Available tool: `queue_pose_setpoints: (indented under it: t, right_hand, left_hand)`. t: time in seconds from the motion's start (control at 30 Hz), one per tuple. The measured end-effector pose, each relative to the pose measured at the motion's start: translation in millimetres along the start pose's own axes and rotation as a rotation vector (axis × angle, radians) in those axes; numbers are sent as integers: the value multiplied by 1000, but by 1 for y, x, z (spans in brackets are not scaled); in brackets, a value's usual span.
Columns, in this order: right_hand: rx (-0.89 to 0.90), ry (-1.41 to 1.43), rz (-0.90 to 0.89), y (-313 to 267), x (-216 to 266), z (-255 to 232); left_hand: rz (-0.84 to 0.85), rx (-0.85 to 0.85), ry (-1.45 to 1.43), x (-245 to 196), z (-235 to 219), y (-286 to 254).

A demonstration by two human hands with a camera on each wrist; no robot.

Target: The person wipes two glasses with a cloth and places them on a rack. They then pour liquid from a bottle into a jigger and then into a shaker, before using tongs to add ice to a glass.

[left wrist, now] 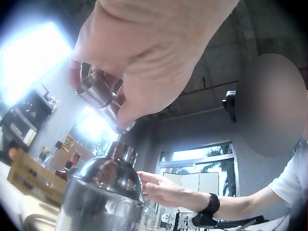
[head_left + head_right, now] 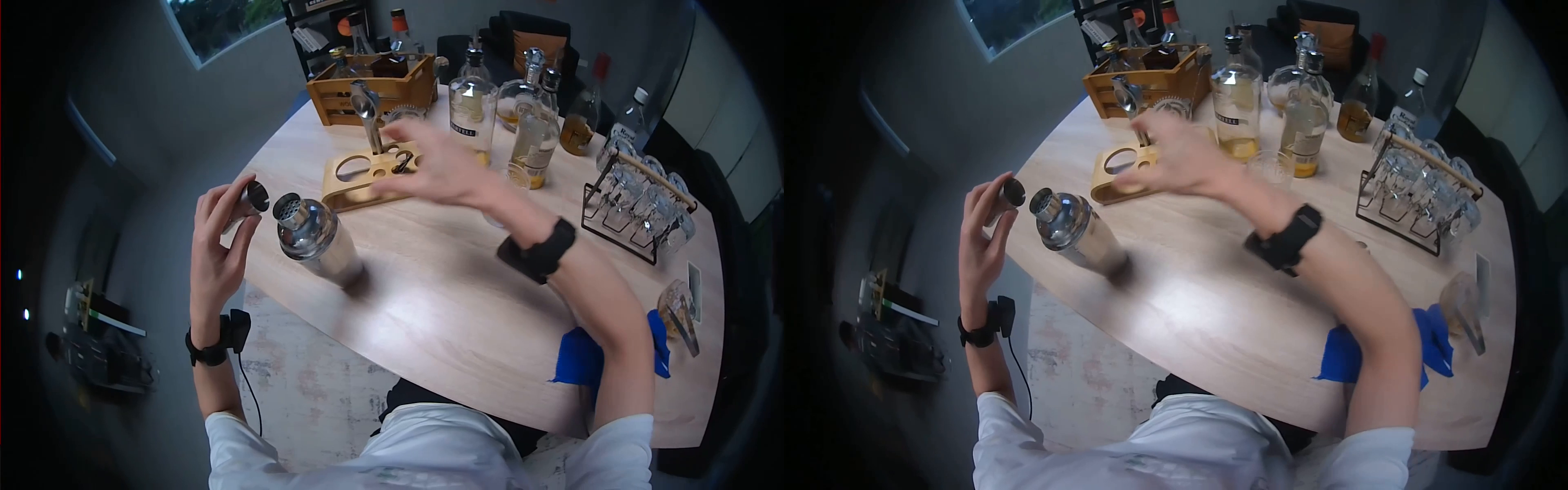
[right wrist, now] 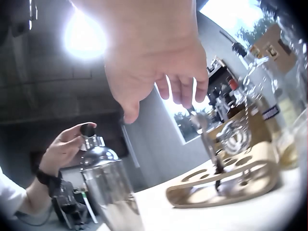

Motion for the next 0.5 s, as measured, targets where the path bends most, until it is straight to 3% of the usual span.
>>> queue_pose_setpoints:
  t: [0.03, 0.13, 0.33, 0.4, 0.5]
  right_hand:
    - [89, 83, 27, 2, 5, 18]
    - [139, 136, -51, 6, 20, 62]
    - [193, 421, -60, 9, 38, 100]
    - [262, 541, 18, 9, 37, 107]
    - [115, 547, -48, 7, 36, 112]
  left_hand:
    - [5, 1, 2, 0, 1, 1]
    - [37, 6, 69, -1, 0, 2]
    - [82, 62, 138, -14, -4, 5]
    - [100, 71, 159, -16, -3, 7]
    - [118, 61, 186, -18, -3, 8]
Point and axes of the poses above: each hand's wrist, its own y-axis towards the middle knuckle, its own z-axis out of the palm, x = y × z, the point moved 1 cm from there along y, towards the middle knuckle, and after that the axes turned 5 degrees about x, right-handed, at the moved point
